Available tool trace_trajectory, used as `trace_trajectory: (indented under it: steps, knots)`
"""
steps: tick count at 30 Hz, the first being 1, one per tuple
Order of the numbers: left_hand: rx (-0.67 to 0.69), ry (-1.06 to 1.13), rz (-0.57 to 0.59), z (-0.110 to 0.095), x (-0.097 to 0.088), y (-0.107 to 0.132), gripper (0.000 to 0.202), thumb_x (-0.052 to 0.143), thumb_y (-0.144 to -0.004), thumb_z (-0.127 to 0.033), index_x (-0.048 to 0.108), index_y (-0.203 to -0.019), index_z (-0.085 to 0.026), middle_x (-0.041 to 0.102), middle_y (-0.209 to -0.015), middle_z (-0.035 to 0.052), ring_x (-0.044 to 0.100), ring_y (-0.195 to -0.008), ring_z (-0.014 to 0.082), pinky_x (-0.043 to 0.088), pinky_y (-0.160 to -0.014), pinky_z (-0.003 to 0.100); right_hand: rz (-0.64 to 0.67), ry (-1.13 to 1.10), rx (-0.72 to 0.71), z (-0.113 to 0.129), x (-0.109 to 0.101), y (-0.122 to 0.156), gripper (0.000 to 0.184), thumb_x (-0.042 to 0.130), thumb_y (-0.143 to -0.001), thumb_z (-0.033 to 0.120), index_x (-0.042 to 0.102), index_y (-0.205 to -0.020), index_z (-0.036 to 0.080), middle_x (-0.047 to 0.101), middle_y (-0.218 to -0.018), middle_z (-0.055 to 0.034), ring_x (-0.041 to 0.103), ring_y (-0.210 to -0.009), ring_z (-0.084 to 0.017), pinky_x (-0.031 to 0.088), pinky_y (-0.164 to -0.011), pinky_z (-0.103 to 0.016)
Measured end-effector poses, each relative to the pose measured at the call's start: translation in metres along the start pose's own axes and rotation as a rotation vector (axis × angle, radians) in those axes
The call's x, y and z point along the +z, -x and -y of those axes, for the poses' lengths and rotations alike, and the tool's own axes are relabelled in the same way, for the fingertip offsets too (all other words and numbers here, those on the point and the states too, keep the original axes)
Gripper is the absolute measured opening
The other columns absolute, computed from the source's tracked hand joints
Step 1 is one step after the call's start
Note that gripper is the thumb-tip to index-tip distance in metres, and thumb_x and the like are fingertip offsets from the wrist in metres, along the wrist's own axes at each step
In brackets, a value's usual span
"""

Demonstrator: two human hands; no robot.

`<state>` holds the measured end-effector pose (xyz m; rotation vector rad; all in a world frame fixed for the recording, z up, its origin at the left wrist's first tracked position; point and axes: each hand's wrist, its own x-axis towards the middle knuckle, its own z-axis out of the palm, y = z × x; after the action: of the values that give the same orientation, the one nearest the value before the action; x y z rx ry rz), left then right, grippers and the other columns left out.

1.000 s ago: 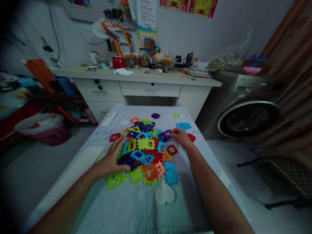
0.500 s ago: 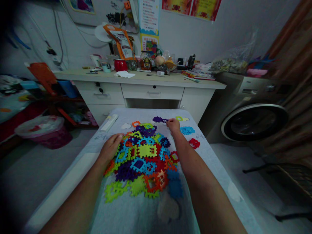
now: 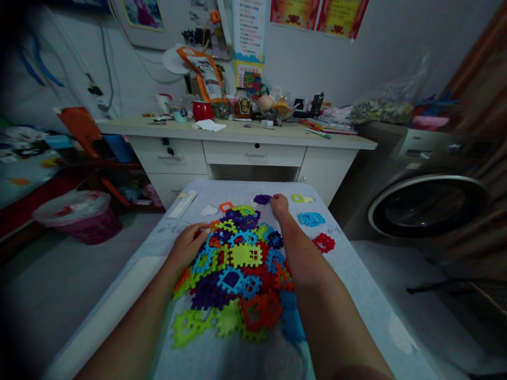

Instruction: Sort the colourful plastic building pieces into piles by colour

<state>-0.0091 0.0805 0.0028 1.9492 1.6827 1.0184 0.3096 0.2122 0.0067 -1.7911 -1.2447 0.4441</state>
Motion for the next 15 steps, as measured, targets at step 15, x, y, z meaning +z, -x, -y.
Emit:
trace_trajectory:
  steps: [15]
  knots:
    - [-0.030,-0.040,0.028,-0.004,-0.002,0.001,0.043,0.048,-0.086,-0.053,0.068,-0.109,-0.022,0.071,-0.104,0.0065,0.063,-0.095,0.0231,0.047,-0.089,0.039,0.635,0.260,-0.466,0.079,0.041,0.041,0.041,0.056,-0.089,0.041,0.063,-0.122,0.017,0.058,-0.136,-0.0118,0.052,-0.126,-0.023,0.037,-0.107,-0.035]
